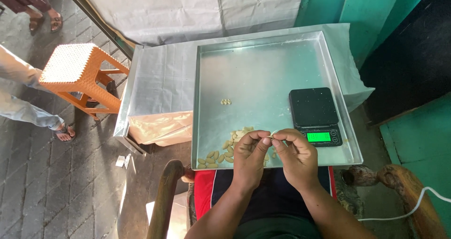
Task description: Portioning dough by weight using a digital scale and rolling the pieces into small shapes on a metal tray.
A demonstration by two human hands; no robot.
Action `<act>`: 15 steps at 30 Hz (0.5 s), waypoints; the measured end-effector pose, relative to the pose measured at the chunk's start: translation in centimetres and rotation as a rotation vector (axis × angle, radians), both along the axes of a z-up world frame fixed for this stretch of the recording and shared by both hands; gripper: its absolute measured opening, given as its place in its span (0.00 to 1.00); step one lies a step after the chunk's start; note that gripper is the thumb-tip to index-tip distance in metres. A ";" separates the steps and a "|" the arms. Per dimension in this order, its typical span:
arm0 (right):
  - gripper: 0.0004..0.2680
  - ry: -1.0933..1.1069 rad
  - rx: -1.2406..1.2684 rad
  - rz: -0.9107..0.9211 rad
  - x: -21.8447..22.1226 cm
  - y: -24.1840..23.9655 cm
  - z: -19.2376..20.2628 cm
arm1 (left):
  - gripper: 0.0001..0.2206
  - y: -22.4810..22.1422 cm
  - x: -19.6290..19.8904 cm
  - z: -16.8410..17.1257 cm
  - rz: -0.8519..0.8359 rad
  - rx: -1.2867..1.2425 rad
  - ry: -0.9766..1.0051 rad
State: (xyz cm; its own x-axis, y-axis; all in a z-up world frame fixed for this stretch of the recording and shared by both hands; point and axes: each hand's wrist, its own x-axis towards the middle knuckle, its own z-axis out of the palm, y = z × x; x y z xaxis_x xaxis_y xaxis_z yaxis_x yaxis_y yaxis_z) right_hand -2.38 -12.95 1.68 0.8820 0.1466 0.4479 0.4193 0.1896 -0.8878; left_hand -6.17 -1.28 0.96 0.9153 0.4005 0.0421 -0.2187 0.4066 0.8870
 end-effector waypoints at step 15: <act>0.11 0.074 -0.099 0.022 -0.4 -0.7 0.1 | 0.07 0.2 -0.5 0.5 -0.061 0.131 -0.037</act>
State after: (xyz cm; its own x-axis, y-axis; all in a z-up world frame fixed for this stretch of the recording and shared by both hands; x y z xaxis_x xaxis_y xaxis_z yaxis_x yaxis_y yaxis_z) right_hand -2.73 -13.61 1.77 0.9082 0.2066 0.3639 0.3485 0.1083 -0.9310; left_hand -6.71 -1.13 1.42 0.9348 0.3328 0.1242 -0.2302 0.3015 0.9253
